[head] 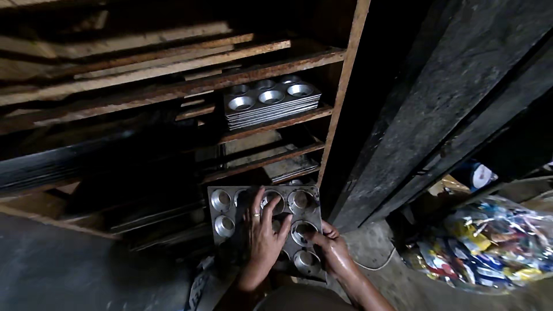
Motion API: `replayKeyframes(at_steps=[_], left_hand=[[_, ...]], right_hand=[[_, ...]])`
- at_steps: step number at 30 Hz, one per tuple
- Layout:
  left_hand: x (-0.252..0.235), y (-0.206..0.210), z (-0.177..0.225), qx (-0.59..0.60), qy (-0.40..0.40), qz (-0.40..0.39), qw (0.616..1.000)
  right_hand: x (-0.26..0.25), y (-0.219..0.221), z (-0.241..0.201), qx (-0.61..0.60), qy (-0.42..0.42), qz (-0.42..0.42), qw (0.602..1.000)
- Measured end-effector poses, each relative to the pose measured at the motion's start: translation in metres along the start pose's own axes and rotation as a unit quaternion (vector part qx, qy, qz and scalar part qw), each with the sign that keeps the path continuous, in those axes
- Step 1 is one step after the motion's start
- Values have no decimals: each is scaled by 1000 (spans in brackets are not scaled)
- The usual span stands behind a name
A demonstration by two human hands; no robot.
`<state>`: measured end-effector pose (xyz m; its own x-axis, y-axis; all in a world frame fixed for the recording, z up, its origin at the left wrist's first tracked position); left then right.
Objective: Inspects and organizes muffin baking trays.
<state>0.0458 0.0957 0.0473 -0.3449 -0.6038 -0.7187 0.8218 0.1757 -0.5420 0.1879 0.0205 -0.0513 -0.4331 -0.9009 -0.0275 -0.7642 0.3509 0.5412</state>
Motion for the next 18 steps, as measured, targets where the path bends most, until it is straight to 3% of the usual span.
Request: replayKeyframes(at_steps=[11, 18], left_hand=[[0, 10, -2, -1, -4, -22, 1000], [1, 14, 7, -64, 17, -14, 998]], right_hand=[[5, -3, -4, -9, -9, 8, 1000], [5, -7, 3, -1, 2, 31, 1000]])
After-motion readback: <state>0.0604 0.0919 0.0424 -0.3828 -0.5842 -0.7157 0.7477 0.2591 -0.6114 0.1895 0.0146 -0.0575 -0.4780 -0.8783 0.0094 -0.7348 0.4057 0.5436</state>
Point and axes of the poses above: each hand's wrist, its own x-axis away from the middle knuckle, its own y-axis out of the palm, z = x × y, the point moved 10 cm from there along -x, towards the middle knuckle, and after that the axes turned 1 degree about -x, right-handed, at the moved point
